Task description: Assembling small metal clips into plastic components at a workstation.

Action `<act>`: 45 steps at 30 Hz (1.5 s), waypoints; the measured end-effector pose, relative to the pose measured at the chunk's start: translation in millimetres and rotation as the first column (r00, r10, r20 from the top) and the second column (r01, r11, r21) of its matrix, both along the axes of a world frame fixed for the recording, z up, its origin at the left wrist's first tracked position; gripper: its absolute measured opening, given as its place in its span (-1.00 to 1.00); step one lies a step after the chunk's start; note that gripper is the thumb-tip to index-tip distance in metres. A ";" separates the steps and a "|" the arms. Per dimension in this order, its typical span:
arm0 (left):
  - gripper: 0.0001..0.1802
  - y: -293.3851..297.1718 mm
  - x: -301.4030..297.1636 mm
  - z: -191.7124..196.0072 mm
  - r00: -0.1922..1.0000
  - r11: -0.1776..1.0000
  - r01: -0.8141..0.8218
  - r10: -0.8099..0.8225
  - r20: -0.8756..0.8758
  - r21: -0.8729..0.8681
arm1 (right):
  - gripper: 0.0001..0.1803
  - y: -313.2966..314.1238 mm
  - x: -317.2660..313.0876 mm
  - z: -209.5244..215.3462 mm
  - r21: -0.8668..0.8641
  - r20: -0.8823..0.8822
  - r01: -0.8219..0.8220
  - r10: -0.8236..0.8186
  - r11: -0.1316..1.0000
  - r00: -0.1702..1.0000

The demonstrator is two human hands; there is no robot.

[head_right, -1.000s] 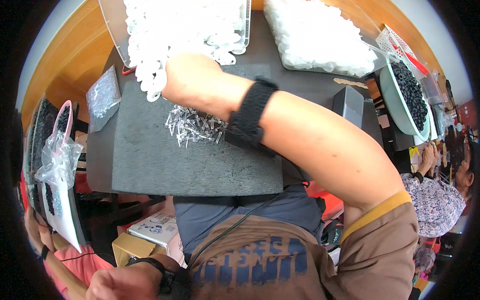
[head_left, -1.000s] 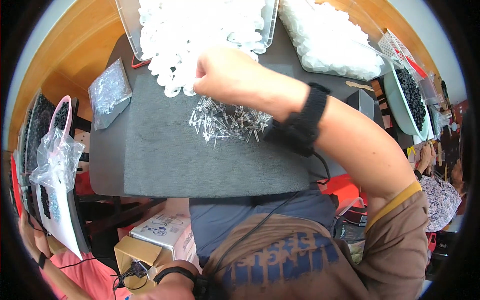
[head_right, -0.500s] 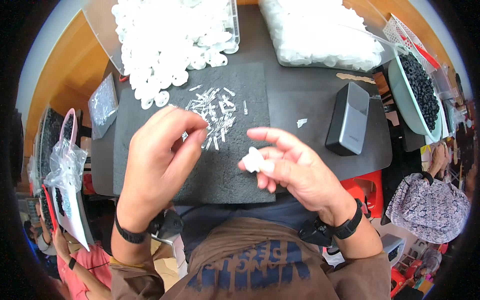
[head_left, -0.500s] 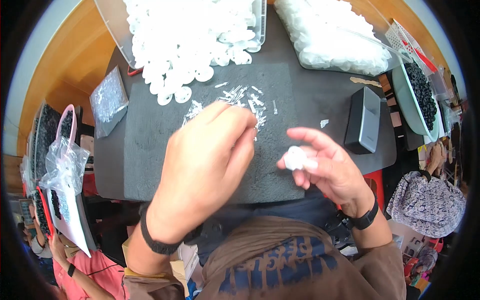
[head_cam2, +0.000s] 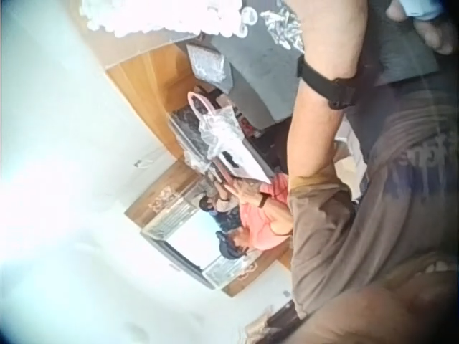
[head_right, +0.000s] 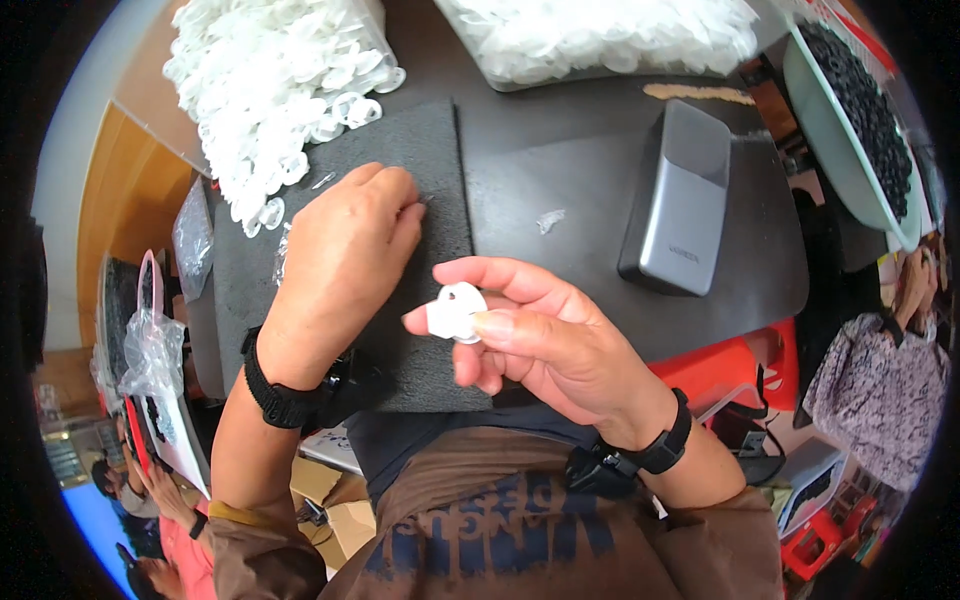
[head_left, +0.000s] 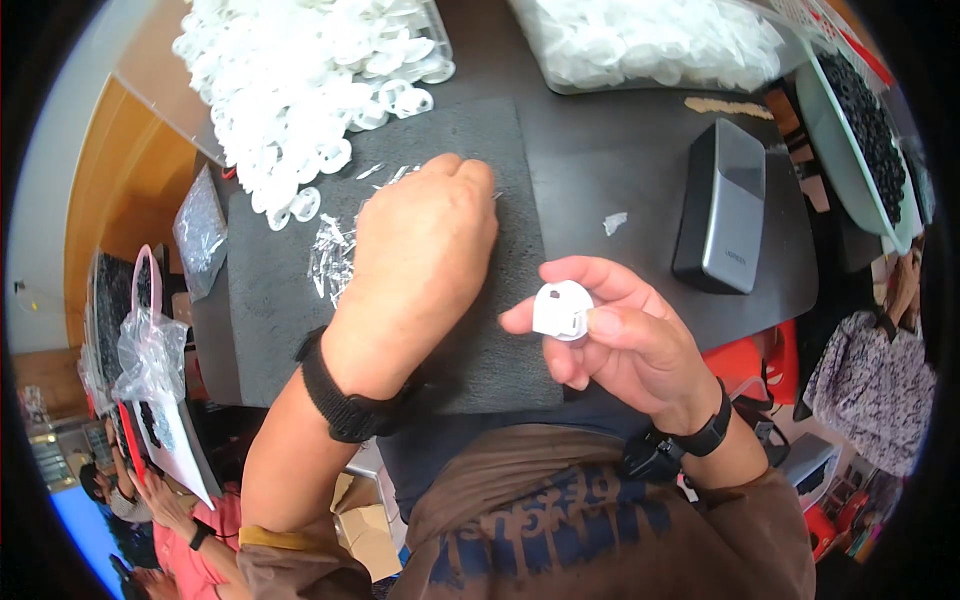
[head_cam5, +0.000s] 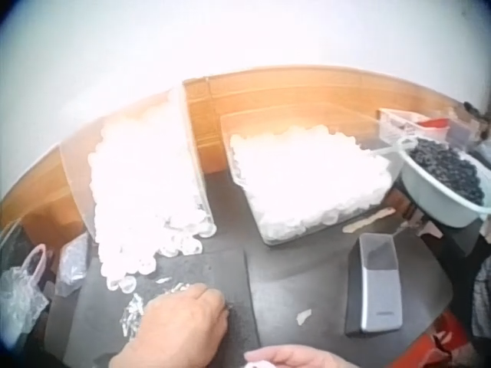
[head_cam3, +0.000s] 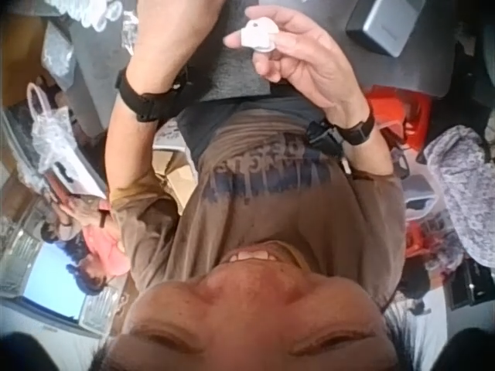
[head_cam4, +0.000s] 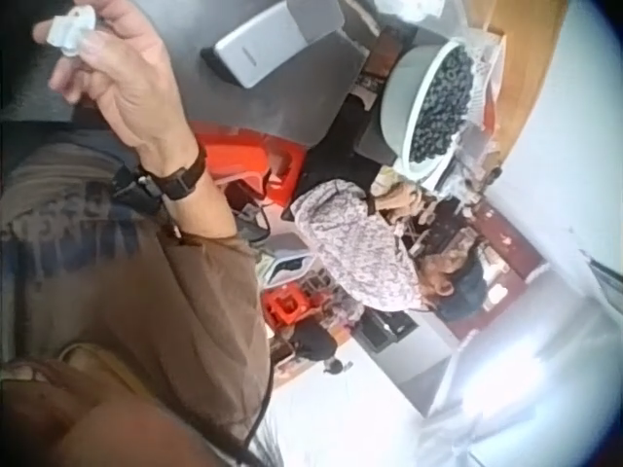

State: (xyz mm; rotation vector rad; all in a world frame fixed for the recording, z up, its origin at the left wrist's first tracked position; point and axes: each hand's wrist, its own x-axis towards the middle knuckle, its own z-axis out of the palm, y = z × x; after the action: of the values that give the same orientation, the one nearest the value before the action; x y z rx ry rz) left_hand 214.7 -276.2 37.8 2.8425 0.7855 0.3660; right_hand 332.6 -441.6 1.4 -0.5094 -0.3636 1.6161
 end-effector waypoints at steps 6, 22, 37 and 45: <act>-0.94 -23.0 -15.6 27.5 0.979 0.977 -0.056 0.094 0.182 -0.203 | -0.50 -2.1 5.8 8.7 0.025 -0.072 -0.057 0.059 0.998 0.996; -0.75 -104.3 -101.8 7.1 0.663 0.732 0.253 0.346 0.664 -0.633 | -0.59 7.9 -49.5 16.4 0.076 0.083 -0.066 0.060 0.995 0.995; -0.84 -106.2 -125.0 -2.8 0.684 0.848 0.164 0.270 0.678 -0.504 | -0.58 5.4 -62.2 11.4 0.069 0.080 -0.112 0.106 0.991 0.991; -0.69 -107.7 -122.1 -1.1 0.656 0.861 0.064 0.344 0.671 -0.504 | -0.59 7.2 -65.3 12.1 0.082 0.068 -0.106 0.101 0.991 0.993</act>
State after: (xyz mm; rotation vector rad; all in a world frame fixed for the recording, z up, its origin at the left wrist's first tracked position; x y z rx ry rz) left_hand 92.6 -383.8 36.6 1.8661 0.7627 1.0966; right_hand 267.3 -434.4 13.5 -0.4843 -0.5122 1.6792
